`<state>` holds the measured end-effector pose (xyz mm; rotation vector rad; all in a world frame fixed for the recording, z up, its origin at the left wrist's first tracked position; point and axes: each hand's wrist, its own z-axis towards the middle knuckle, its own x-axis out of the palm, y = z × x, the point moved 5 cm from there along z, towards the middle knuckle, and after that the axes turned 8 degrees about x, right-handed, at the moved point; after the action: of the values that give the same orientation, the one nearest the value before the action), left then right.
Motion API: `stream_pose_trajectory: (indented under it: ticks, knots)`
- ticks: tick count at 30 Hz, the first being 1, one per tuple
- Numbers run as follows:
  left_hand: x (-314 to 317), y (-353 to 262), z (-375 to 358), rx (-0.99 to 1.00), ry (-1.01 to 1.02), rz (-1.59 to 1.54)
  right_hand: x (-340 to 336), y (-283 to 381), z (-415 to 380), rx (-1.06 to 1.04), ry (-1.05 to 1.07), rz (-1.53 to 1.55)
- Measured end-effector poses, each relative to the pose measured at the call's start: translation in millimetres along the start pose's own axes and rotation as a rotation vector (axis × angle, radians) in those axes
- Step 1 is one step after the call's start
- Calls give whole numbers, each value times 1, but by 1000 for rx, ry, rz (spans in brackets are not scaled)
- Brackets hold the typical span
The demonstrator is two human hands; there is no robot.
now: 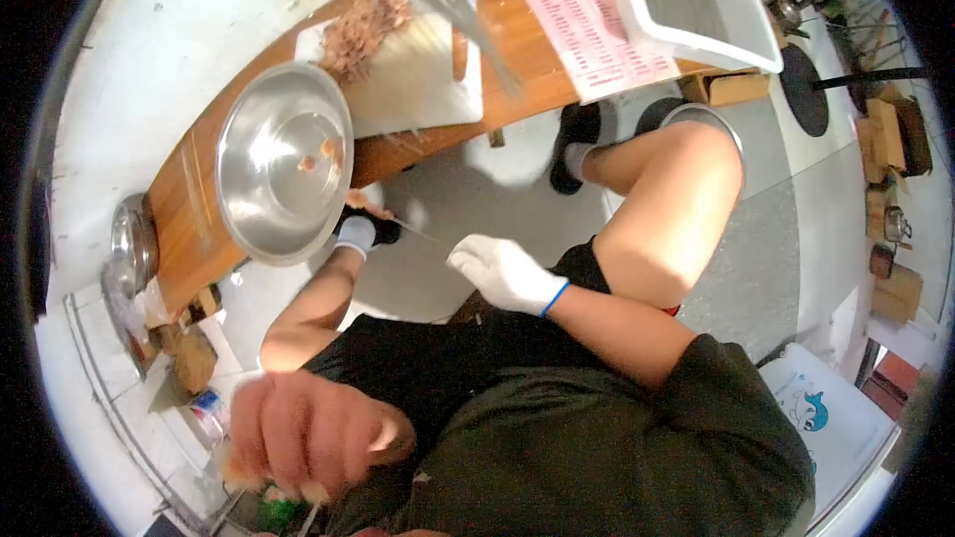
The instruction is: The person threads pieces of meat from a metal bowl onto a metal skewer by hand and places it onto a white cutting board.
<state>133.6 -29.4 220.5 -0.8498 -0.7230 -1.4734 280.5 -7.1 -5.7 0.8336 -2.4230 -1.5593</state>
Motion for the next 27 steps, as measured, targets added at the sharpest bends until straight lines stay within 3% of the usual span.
stream_pose_trajectory:
  ticks: [1,2,3,6,8,11,14,17,19,21,23,25,27]
  knots:
    - [9,12,10,-98,139,-56,0,5,0,-73,-23,-14]
    - [13,19,19,-104,213,-94,-1,3,-2,57,27,7]
    - [17,24,25,-114,285,-135,-1,1,-1,9,12,11]
    - [22,28,31,-113,397,-138,-3,3,-3,23,-3,36]
    - [35,22,15,-90,249,-68,-2,2,-4,44,-9,85]
    - [37,18,20,-146,257,-38,-3,4,-4,35,15,101]
    - [25,28,38,-64,313,-51,-2,1,-5,-33,-22,80]
    - [5,-6,16,85,-61,228,-5,3,-6,111,34,145]
    - [-21,-24,1,261,-381,411,-7,4,-5,32,45,168]
    - [-65,-50,-15,302,-503,748,-7,5,-6,57,74,201]
    - [-99,-69,-27,159,-578,981,-5,7,-7,114,149,331]
    - [-136,-90,-50,210,-722,952,4,-1,-8,195,240,480]
    - [-165,-94,-62,185,-705,881,6,0,-9,281,343,581]
